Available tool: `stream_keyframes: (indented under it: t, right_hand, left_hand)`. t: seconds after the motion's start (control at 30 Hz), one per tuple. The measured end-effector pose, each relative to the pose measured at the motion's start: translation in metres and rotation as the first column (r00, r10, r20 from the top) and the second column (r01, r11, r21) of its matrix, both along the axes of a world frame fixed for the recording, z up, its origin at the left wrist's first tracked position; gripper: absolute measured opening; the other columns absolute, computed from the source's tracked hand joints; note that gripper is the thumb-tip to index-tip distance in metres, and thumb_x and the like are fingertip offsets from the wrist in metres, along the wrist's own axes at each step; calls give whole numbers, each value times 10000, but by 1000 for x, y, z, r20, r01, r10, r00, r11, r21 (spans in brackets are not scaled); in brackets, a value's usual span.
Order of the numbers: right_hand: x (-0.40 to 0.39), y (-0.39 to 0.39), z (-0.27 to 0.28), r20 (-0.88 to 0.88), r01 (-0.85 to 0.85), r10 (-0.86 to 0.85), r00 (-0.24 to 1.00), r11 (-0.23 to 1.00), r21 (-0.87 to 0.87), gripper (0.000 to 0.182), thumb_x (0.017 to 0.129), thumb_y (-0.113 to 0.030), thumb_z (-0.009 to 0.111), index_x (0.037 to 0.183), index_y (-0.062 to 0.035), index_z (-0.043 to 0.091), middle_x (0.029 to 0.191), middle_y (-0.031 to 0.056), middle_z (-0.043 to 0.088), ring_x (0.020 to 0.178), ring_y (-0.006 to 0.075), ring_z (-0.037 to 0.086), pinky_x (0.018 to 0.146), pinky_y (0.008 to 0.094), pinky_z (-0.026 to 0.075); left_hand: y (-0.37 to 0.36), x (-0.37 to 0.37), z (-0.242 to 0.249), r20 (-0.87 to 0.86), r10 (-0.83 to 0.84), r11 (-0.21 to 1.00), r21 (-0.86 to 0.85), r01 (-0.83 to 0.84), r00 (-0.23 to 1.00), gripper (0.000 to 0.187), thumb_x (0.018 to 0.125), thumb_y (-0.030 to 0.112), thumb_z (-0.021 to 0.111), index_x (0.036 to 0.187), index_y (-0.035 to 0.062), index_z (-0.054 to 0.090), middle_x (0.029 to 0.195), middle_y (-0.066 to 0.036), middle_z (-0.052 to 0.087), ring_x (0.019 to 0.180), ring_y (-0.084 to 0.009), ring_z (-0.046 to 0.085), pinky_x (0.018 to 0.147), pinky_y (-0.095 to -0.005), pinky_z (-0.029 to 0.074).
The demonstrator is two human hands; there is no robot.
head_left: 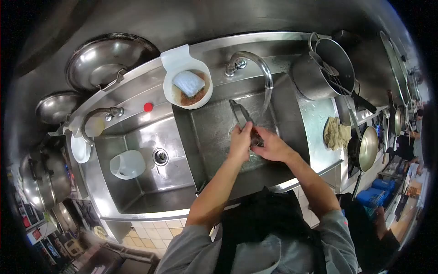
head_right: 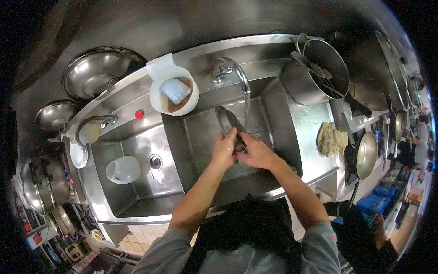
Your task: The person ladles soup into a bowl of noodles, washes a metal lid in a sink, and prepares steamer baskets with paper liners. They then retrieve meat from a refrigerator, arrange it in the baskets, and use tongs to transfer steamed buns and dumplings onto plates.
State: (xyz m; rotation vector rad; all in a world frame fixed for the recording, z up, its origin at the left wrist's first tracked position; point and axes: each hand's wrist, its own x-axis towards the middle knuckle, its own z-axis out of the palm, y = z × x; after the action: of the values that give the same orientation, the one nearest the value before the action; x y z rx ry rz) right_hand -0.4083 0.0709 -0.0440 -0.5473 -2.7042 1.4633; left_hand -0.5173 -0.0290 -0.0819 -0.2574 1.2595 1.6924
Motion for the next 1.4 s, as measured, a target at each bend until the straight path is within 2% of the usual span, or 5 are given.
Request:
stream_keyframes:
  t: [0.4, 0.57, 0.7, 1.07, 1.4]
  right_hand:
    - [-115, 105, 0, 10, 227, -229, 973, 959, -168, 421, 924, -259, 711, 1265, -38, 599, 1036, 98, 711, 892, 201, 687, 792, 335, 557]
    - [-137, 184, -60, 140, 315, -295, 945, 709, -632, 680, 946, -475, 674, 1446, -79, 439, 1345, 89, 544, 1132, 198, 609, 887, 406, 567]
    - [-175, 138, -3, 207, 358, -291, 934, 770, -528, 557, 995, -417, 623, 1423, -95, 468, 1355, 73, 536, 1120, 238, 625, 860, 419, 579]
    - [-201, 166, -53, 370, 455, -297, 880, 752, -478, 276, 988, -383, 628, 959, -109, 621, 738, -8, 582, 551, 85, 497, 500, 265, 403]
    - [-191, 151, -66, 303, 444, -326, 896, 615, -652, 424, 986, -550, 551, 871, -142, 530, 622, -22, 451, 506, 101, 417, 462, 240, 334]
  left_hand:
    - [-141, 5, -22, -300, -223, 960, -231, 157, 928, 287, 1007, 201, 623, 1212, 1, 609, 1016, -19, 652, 927, -108, 561, 835, -271, 455]
    - [-181, 1, 5, -26, 103, 981, -162, -105, 994, 366, 1071, 321, 514, 1228, 1, 597, 1085, -28, 655, 940, -112, 569, 853, -258, 460]
    - [-200, -21, 20, 232, 236, 969, -130, -210, 944, 439, 1060, 380, 506, 1279, 4, 564, 1225, -103, 649, 1099, -212, 630, 958, -380, 520]
    - [-241, -36, 19, 220, 287, 954, 22, -299, 932, 657, 997, 535, 514, 1436, 51, 440, 1392, -144, 555, 1261, -318, 552, 1068, -510, 449]
    - [-263, -28, 24, 98, 156, 988, 1, -157, 983, 632, 965, 497, 606, 1415, 65, 506, 1406, -105, 570, 1279, -302, 546, 1090, -494, 417]
